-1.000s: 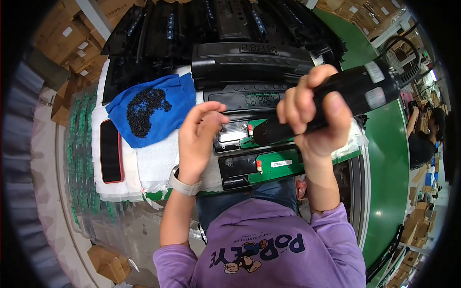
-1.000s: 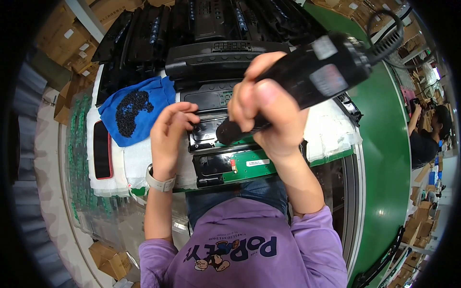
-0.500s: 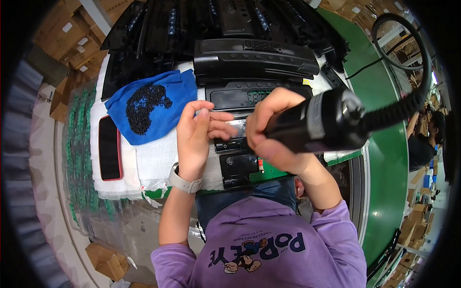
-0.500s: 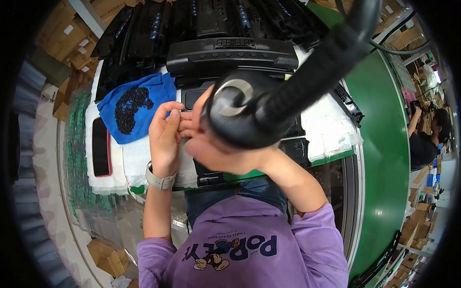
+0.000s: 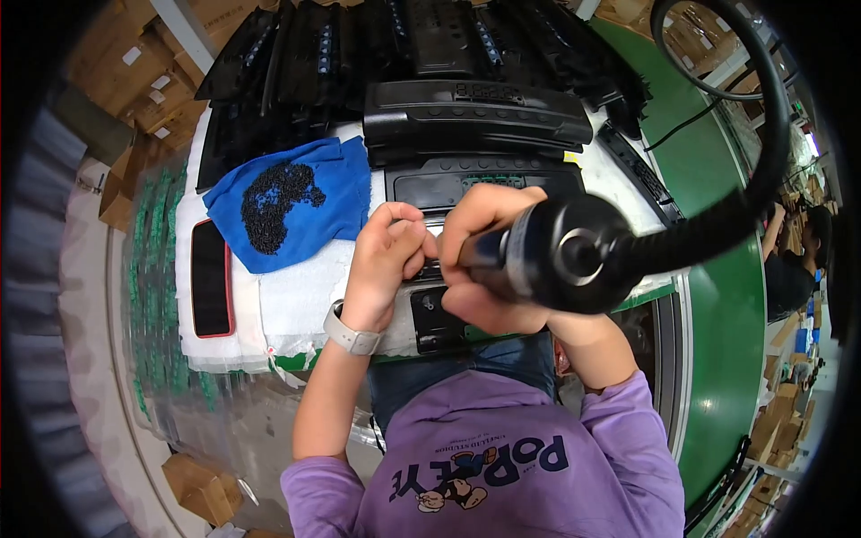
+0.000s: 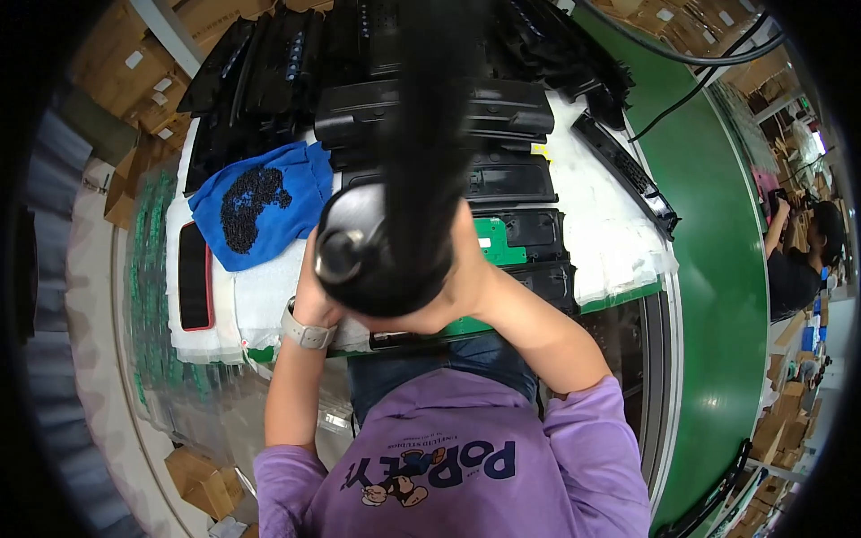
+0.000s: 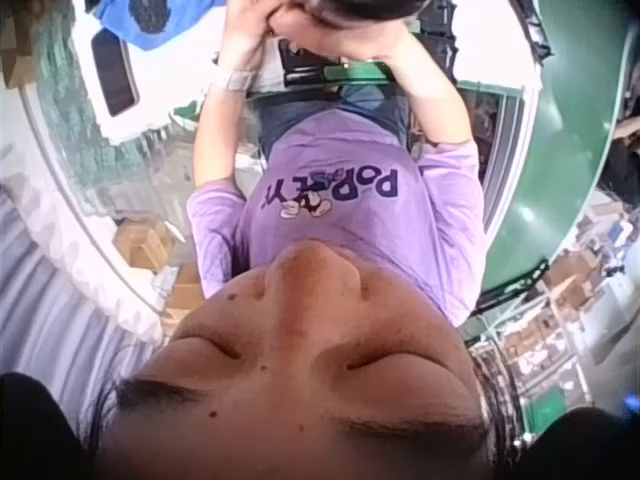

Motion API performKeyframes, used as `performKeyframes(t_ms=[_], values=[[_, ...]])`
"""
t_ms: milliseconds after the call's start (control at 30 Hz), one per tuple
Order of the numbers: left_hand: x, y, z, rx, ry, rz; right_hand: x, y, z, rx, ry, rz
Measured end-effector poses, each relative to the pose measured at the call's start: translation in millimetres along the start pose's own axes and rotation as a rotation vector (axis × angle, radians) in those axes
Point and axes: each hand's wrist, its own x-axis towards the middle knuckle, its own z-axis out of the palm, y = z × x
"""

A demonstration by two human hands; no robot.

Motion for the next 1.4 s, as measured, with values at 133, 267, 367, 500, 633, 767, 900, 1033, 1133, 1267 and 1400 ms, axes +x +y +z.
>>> performKeyframes(t_ms=[133, 267, 367, 500, 633, 767, 900, 1033, 1133, 1267, 1400], values=[[3.0, 1.7, -5.0, -0.080, 0.046, -0.080, -2.3, -2.3, -4.4, 0.541, 0.169, 0.201], [0.7, 6.3, -4.1, 0.011, 0.020, -0.027, -0.3, -4.7, -25.7, 0.881, 0.330, -0.048], [-2.2, 9.2, -2.3, 0.088, -0.059, -0.011, 0.0, -2.6, -39.3, 0.900, 0.421, -0.140], [-3.8, 14.0, 1.6, 0.103, -0.094, -0.011, -2.7, -0.7, -42.2, 0.895, 0.513, -0.133], [-3.9, 15.0, 1.3, 0.120, -0.124, -0.071, -4.5, 2.9, -38.7, 0.899, 0.532, -0.114], [-4.0, 15.4, 0.4, 0.134, -0.133, -0.088, -3.2, 4.6, -37.2, 0.914, 0.510, -0.102], [-3.3, 13.6, 3.0, 0.115, -0.151, -0.118, -3.0, 2.5, -37.3, 0.885, 0.500, -0.079], [-5.6, 16.7, 4.4, 0.125, -0.140, -0.122, -4.0, 2.4, -30.5, 0.876, 0.506, -0.019], [-4.4, 15.2, 2.6, 0.135, -0.127, -0.074, -4.4, 2.3, -32.4, 0.876, 0.567, -0.032], [-4.0, 14.9, 2.8, 0.108, -0.101, -0.075, -4.1, 2.0, -38.5, 0.901, 0.608, -0.082], [-5.0, 15.0, 2.5, 0.106, -0.108, -0.059, -5.4, 4.6, -34.8, 0.905, 0.573, -0.071]])
